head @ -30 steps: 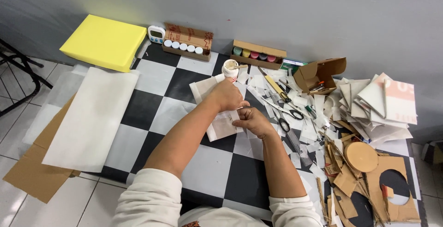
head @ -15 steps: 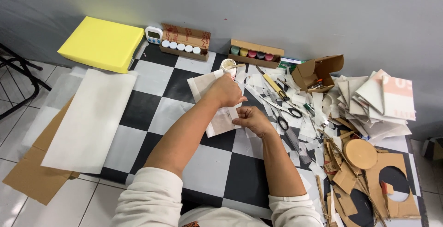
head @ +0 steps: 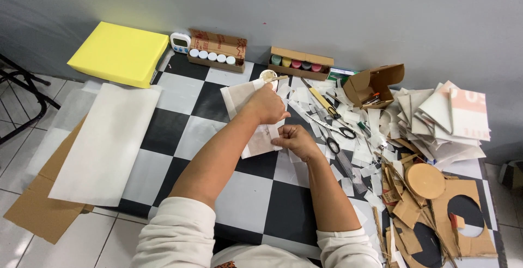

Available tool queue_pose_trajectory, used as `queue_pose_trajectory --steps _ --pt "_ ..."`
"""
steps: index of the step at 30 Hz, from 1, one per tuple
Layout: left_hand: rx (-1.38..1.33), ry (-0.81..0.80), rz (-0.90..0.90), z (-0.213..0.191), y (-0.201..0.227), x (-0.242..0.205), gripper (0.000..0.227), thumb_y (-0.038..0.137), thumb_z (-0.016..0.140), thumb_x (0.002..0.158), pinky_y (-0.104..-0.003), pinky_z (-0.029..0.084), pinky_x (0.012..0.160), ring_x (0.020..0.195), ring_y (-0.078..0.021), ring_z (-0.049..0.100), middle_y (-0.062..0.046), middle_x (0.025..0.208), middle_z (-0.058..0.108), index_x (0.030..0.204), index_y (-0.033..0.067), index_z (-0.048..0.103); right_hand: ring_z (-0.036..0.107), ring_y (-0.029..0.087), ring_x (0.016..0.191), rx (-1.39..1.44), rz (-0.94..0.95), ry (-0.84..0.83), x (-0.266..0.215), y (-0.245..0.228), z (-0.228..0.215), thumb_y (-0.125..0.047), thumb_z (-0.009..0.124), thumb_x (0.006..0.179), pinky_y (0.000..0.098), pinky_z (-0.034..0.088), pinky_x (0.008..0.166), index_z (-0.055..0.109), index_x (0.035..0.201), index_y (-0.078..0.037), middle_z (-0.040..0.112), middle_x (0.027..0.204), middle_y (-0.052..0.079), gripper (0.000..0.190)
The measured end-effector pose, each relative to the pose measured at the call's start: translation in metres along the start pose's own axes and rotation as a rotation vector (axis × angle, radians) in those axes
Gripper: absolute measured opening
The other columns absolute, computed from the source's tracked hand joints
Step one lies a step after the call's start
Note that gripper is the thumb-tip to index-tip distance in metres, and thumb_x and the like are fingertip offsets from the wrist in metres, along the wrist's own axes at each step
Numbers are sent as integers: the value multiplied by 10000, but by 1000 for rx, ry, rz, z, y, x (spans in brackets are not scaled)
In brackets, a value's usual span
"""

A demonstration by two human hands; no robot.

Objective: Bonding multiple layers of cardboard together using glue and trimming with scissors.

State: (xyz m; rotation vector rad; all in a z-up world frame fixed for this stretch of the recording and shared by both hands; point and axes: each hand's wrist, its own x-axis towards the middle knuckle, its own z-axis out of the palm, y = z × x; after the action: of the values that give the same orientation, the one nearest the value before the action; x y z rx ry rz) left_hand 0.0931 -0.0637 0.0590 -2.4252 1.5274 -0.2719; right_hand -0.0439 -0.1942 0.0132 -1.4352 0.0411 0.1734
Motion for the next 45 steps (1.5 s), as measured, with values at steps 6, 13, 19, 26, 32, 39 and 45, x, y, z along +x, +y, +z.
queue_pose_trajectory --steps 6,13,19,26,32,39,45 --pt "4 28 14 7 3 1 502 489 399 993 -426 382 812 756 -191 719 -4 759 774 821 233 795 595 93 587 -4 -33 -39 5 16 -4 75 904 661 186 448 561 683 849 -5 662 652 20 301" --pt "-116 426 57 11 4 2 523 655 567 870 -480 220 1229 901 -210 707 -54 770 769 775 192 790 563 89 575 31 -49 161 8 18 -2 -60 783 884 205 449 550 731 827 -12 630 644 13 91" --pt "-497 1183 -575 -1 9 -57 414 291 689 998 -510 366 1135 1377 -363 484 -182 1458 563 1324 42 627 693 142 679 157 -131 236 21 36 -23 -95 754 927 252 562 644 744 1018 12 737 783 97 141" --pt "-1914 519 -1006 73 39 -96 233 292 756 948 -328 589 798 915 -175 737 -98 982 791 1086 107 789 714 166 664 162 -16 267 29 45 -28 -109 750 913 271 571 629 752 995 -5 753 771 107 132" --pt "-2100 545 -872 83 47 -96 126 168 749 943 -293 606 632 708 -159 725 -124 809 777 951 46 781 712 160 638 102 5 321 16 29 -26 -116 804 870 277 581 604 769 939 4 752 740 111 143" --pt "-1950 532 -827 72 50 -100 248 177 750 933 -209 514 447 512 -66 609 -36 555 677 701 92 724 663 119 676 108 -54 288 2 5 -10 -79 850 807 261 550 643 795 916 -25 747 738 75 133" --pt "-1974 693 -822 55 50 -98 236 189 694 975 -209 524 535 569 -43 580 -6 552 644 762 107 755 663 110 677 93 -66 261 0 6 -11 -42 849 794 245 534 662 799 900 -15 751 729 77 121"
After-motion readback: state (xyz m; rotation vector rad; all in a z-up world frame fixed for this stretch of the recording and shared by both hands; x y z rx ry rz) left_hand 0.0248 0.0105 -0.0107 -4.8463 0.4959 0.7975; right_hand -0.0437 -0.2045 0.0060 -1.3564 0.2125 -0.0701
